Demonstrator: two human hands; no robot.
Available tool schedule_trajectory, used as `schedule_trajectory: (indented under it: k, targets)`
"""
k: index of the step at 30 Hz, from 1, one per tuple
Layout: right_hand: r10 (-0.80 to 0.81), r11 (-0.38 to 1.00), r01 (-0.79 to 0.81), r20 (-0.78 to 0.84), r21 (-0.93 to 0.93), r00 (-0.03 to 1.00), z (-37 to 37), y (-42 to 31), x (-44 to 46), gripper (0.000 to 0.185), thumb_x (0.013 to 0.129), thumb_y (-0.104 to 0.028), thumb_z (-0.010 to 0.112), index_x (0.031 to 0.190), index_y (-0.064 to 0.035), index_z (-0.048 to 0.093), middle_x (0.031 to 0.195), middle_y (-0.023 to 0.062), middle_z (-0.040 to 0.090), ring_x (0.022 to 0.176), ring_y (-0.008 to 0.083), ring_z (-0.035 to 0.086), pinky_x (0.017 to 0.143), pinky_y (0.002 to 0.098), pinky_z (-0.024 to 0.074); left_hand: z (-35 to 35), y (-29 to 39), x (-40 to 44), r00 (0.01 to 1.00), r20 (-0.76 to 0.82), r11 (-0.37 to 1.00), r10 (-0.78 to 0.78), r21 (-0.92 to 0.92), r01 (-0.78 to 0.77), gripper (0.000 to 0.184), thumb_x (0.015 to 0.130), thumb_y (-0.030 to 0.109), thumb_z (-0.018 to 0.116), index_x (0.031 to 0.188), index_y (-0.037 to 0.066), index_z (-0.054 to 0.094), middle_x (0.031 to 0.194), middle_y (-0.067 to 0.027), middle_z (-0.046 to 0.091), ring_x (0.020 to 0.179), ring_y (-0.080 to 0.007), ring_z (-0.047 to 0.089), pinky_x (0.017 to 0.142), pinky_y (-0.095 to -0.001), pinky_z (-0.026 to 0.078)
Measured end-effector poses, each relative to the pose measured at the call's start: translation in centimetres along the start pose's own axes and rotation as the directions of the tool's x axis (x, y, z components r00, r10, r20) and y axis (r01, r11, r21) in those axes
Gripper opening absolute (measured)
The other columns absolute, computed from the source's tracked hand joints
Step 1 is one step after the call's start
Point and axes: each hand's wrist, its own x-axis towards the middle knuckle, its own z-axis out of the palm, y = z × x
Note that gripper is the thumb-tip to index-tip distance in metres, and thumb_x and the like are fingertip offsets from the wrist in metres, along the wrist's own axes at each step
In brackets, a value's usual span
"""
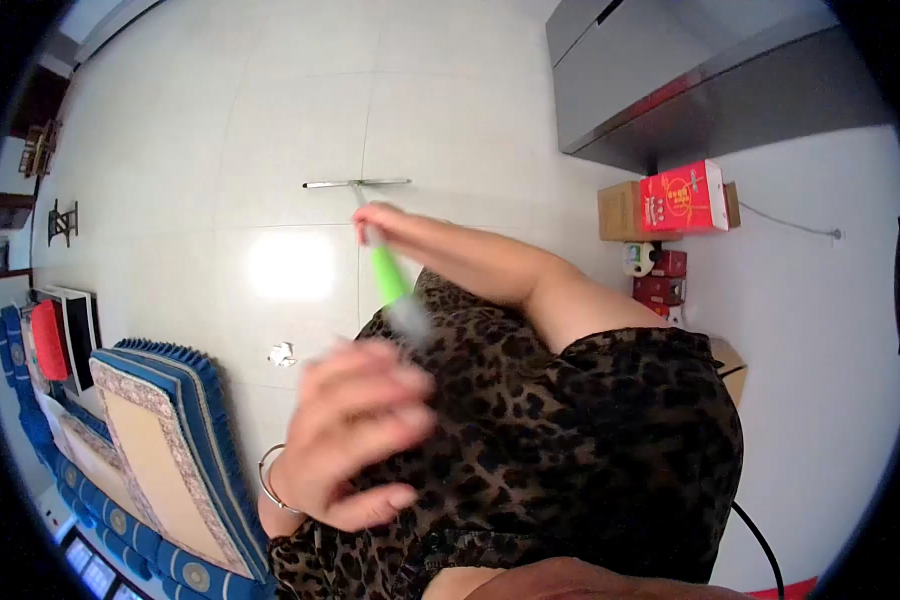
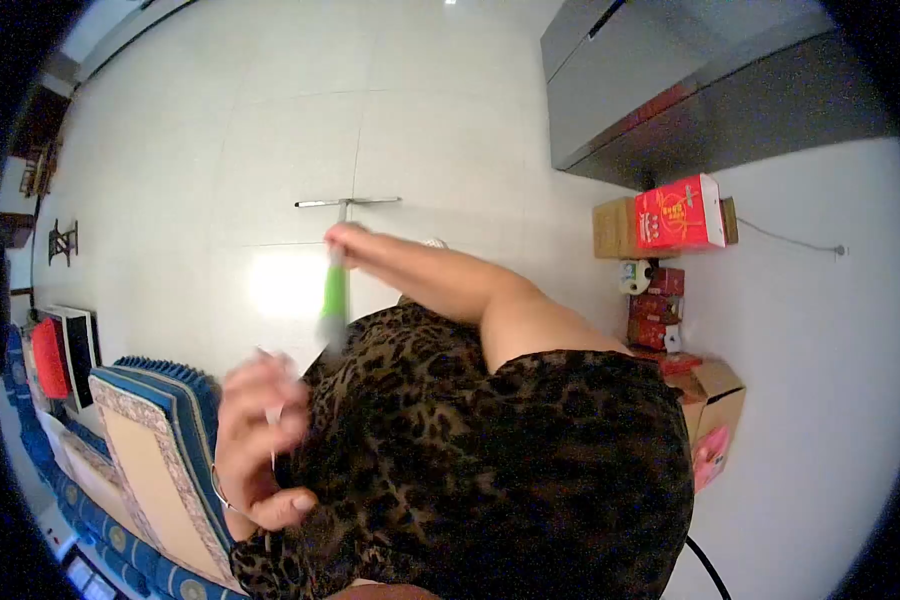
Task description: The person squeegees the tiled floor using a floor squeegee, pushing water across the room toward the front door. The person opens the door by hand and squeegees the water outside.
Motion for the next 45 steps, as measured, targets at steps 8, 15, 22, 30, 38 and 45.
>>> schedule_trajectory:
  k: [8, 15, 22, 30, 38, 45]
  targets:
    - [0.092, 0.985, -0.140, -0.376, -0.103, 0.922, -6.7, -4.1, -14.4, 0.015, 0.074, -0.012, 0.056, 0.069, -0.0028, 0.046, 0.050, 0.0023, 0.043, 0.039, 0.0098, 0.041, 0.036, 0.0221, 0.0369, 6.5, 2.0, 3.1, 0.824, 0.317, 0.192, 0.470, -0.948, 0.255, 0.029, 0.082, 0.010, 0.042, 0.107, -0.004, 0.048, 0.102, -0.0157, 0.051, 0.092, -0.0295, 0.050, 0.079, -0.0354, 0.040]
    - [0.126, 0.992, -0.120, -0.534, 0.047, 0.836, -17.7, -4.1, -19.0, 0.014, 0.071, -0.014, 0.059, 0.066, -0.0047, 0.049, 0.052, 0.0028, 0.047, 0.038, 0.0117, 0.042, 0.036, 0.0255, 0.0384, 8.1, 1.6, 4.8, 0.802, 0.427, 0.100, 0.418, -0.899, 0.427, 0.021, 0.077, 0.014, 0.054, 0.092, -0.001, 0.052, 0.084, -0.0088, 0.053, 0.077, -0.0213, 0.051, 0.068, -0.0289, 0.041]
    - [-0.055, 0.998, 0.059, -0.641, -0.016, 0.766, -24.0, -7.9, -17.4, 0.013, 0.068, -0.012, 0.057, 0.060, -0.0062, 0.048, 0.050, 0.0031, 0.045, 0.038, 0.0125, 0.042, 0.036, 0.0264, 0.0372, 9.2, -3.2, 11.5, 0.742, 0.614, 0.410, 0.271, -0.771, 0.488, 0.010, 0.073, 0.004, 0.057, 0.082, 0.002, 0.057, 0.079, -0.0111, 0.057, 0.073, -0.0263, 0.056, 0.066, -0.0356, 0.044]
    - [-0.105, 0.993, 0.109, -0.729, -0.042, 0.676, -35.2, -15.1, -11.0, 0.019, 0.069, -0.021, 0.057, 0.058, -0.0079, 0.049, 0.050, 0.0040, 0.047, 0.040, 0.0136, 0.044, 0.038, 0.0285, 0.0362, 18.6, -23.0, 18.9, 0.451, 0.567, 0.168, -0.689, -0.480, 0.861, 0.065, 0.083, 0.043, 0.043, 0.132, 0.011, 0.017, 0.127, -0.0179, 0.032, 0.109, -0.0312, 0.043, 0.087, -0.0372, 0.042]
    - [-0.017, 0.999, 0.045, -0.807, 0.012, 0.591, -41.1, -13.3, -8.7, 0.020, 0.068, -0.021, 0.056, 0.065, -0.0019, 0.053, 0.057, 0.0091, 0.053, 0.047, 0.0203, 0.052, 0.042, 0.0322, 0.0432, 25.7, -29.1, 24.0, 0.247, 0.631, -0.203, -0.735, -0.553, 0.808, 0.042, 0.088, 0.032, 0.040, 0.124, 0.015, 0.027, 0.096, -0.0078, 0.049, 0.064, -0.0128, 0.047, 0.054, -0.0249, 0.043]
    - [0.140, 0.955, -0.274, -0.643, -0.113, 0.753, -37.6, -11.4, -9.1, 0.017, 0.069, -0.020, 0.050, 0.066, -0.0035, 0.052, 0.058, 0.0068, 0.053, 0.052, 0.0181, 0.053, 0.045, 0.0326, 0.0460, 22.2, -25.6, 21.3, -0.015, 0.437, -0.158, -0.900, -0.293, 0.943, 0.049, 0.087, 0.019, 0.042, 0.131, 0.020, 0.021, 0.075, -0.0014, 0.046, 0.051, -0.0089, 0.041, 0.040, -0.0207, 0.034]
